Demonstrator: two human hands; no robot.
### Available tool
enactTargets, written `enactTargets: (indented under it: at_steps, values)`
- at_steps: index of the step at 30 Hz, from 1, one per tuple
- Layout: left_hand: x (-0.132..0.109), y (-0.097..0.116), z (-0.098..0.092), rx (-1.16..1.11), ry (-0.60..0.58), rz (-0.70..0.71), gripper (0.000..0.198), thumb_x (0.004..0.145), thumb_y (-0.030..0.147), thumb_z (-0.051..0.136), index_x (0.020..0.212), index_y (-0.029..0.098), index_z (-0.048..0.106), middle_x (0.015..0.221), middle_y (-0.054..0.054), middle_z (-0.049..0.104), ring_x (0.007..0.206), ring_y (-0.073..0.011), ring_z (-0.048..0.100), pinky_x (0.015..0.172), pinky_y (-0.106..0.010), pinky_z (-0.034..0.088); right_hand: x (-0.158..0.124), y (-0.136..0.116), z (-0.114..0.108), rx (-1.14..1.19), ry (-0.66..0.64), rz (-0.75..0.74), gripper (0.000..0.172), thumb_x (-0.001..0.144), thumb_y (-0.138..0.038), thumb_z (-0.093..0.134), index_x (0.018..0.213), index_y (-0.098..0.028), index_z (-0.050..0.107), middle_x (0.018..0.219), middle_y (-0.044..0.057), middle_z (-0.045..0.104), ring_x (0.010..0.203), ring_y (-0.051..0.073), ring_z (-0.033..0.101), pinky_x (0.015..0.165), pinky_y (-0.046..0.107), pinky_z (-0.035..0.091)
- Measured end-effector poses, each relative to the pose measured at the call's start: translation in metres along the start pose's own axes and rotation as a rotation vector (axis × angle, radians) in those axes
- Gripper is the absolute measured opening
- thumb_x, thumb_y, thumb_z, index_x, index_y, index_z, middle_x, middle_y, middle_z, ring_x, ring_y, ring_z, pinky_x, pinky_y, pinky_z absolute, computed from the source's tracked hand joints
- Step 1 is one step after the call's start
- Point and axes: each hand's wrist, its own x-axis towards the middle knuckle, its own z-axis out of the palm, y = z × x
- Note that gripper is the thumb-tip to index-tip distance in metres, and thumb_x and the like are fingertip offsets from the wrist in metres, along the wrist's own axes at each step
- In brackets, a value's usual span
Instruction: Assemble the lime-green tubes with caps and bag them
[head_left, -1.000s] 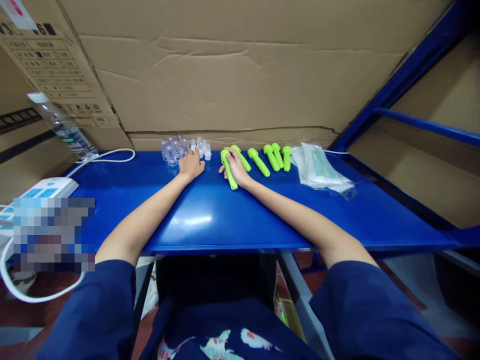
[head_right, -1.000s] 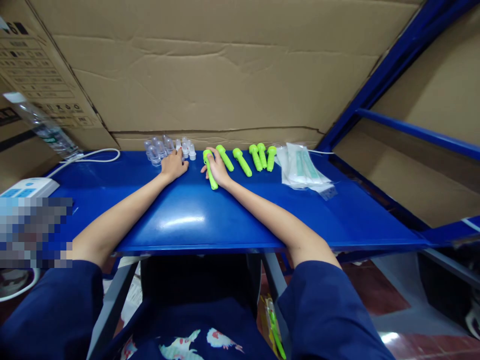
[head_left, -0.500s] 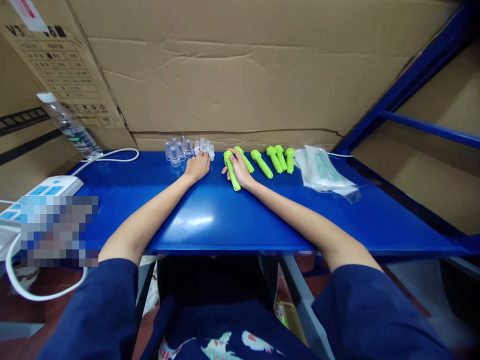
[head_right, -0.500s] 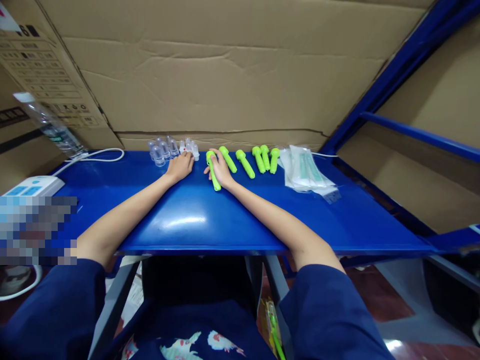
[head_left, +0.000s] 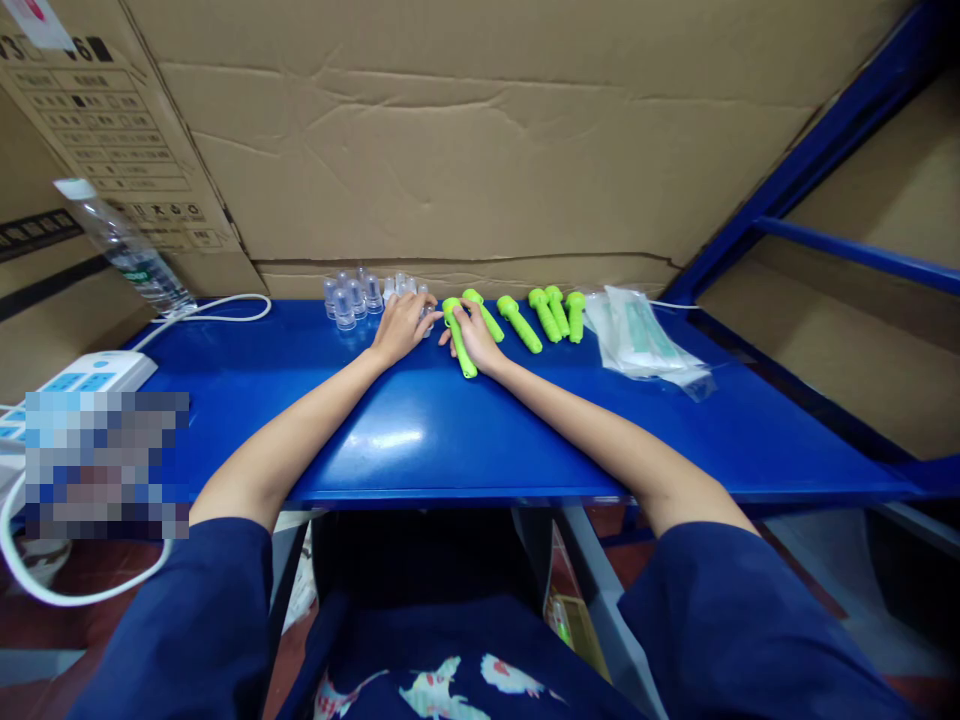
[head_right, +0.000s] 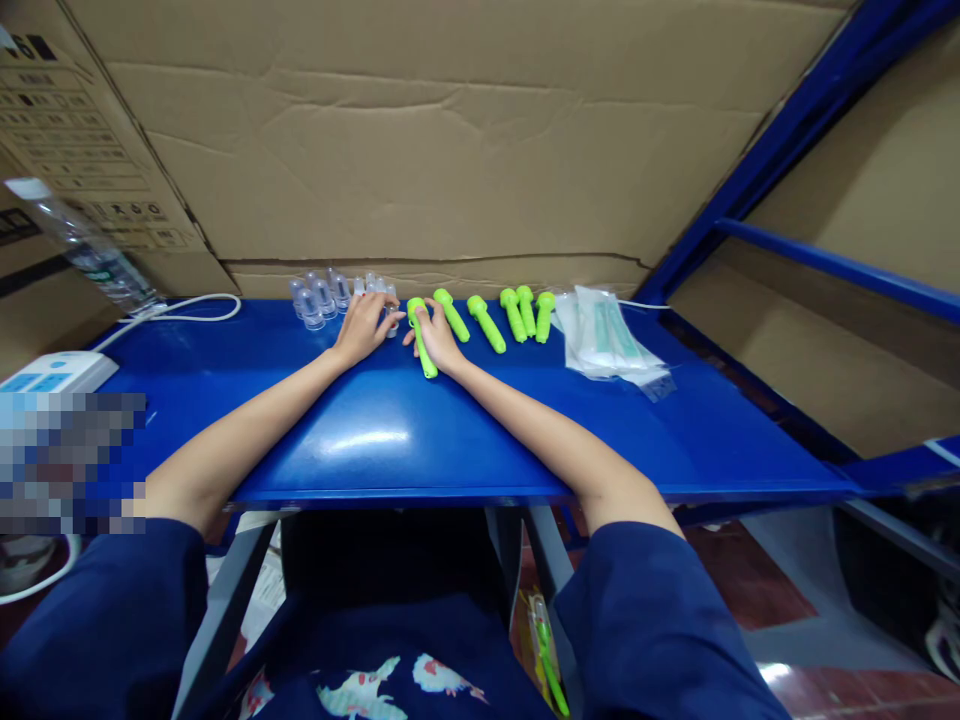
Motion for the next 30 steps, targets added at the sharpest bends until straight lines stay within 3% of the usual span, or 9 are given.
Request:
enactTargets:
  at_steps: [5, 10, 13, 19, 25, 30]
  values:
    - [0.000, -0.012, 0.010, -0.336, 0.192, -0.075, 0.034, 0.096, 0.053, 0.058, 0.102, 0.020, 0.057, 0.096, -0.008, 0.069, 0.085, -0.0201, 0.069, 0.082, -0.036, 0.055, -0.003, -0.005, 0.001, -0.024, -0.018, 0.023, 0.032, 0.107, -0.051, 0.038, 0.115, -0.020, 0.042, 0.054, -0.006, 0.060, 0.032, 0.012, 0.047, 0.033, 0.020, 0.036]
    - [0.003, -0.028, 0.018, -0.532, 0.444, -0.246, 0.044, 0.091, 0.065, 0.059, 0.099, 0.022, 0.052, 0.095, -0.006, 0.067, 0.082, -0.0167, 0.070, 0.075, -0.031, 0.057, -0.009, -0.014, 0.001, -0.056, -0.046, 0.029, 0.033, 0.106, -0.047, 0.044, 0.119, -0.017, 0.048, 0.055, -0.005, 0.062, 0.033, 0.011, 0.050, 0.034, 0.019, 0.038]
    - [0.006, -0.034, 0.021, -0.579, 0.523, -0.304, 0.046, 0.090, 0.067, 0.059, 0.097, 0.022, 0.052, 0.089, -0.003, 0.065, 0.075, -0.0143, 0.069, 0.070, -0.027, 0.057, -0.012, -0.018, 0.001, -0.064, -0.081, 0.018, 0.029, 0.107, -0.037, 0.045, 0.123, -0.013, 0.052, 0.056, -0.005, 0.062, 0.034, 0.010, 0.051, 0.035, 0.019, 0.041]
    - [0.008, -0.033, 0.021, -0.675, 0.432, -0.390, 0.036, 0.092, 0.056, 0.065, 0.093, 0.020, 0.056, 0.090, -0.001, 0.066, 0.069, -0.0108, 0.068, 0.066, -0.022, 0.057, -0.016, -0.022, 0.001, -0.069, -0.120, 0.008, 0.034, 0.106, -0.027, 0.047, 0.135, -0.009, 0.052, 0.056, -0.005, 0.063, 0.035, 0.009, 0.052, 0.036, 0.018, 0.041]
    - [0.006, -0.028, 0.016, -0.622, 0.285, -0.395, 0.023, 0.097, 0.041, 0.060, 0.095, 0.018, 0.060, 0.086, -0.003, 0.069, 0.073, -0.0133, 0.070, 0.071, -0.025, 0.057, -0.016, -0.019, -0.001, -0.073, -0.139, -0.013, 0.039, 0.105, -0.033, 0.050, 0.137, -0.010, 0.054, 0.058, -0.003, 0.063, 0.036, 0.010, 0.052, 0.036, 0.019, 0.043]
    - [0.006, -0.033, 0.016, -0.565, 0.238, -0.392, 0.031, 0.100, 0.048, 0.053, 0.097, 0.018, 0.061, 0.087, -0.005, 0.070, 0.074, -0.0141, 0.069, 0.073, -0.027, 0.056, -0.015, -0.017, -0.001, -0.081, -0.145, -0.009, 0.048, 0.103, -0.041, 0.052, 0.140, -0.011, 0.053, 0.059, -0.003, 0.063, 0.035, 0.010, 0.052, 0.034, 0.020, 0.042]
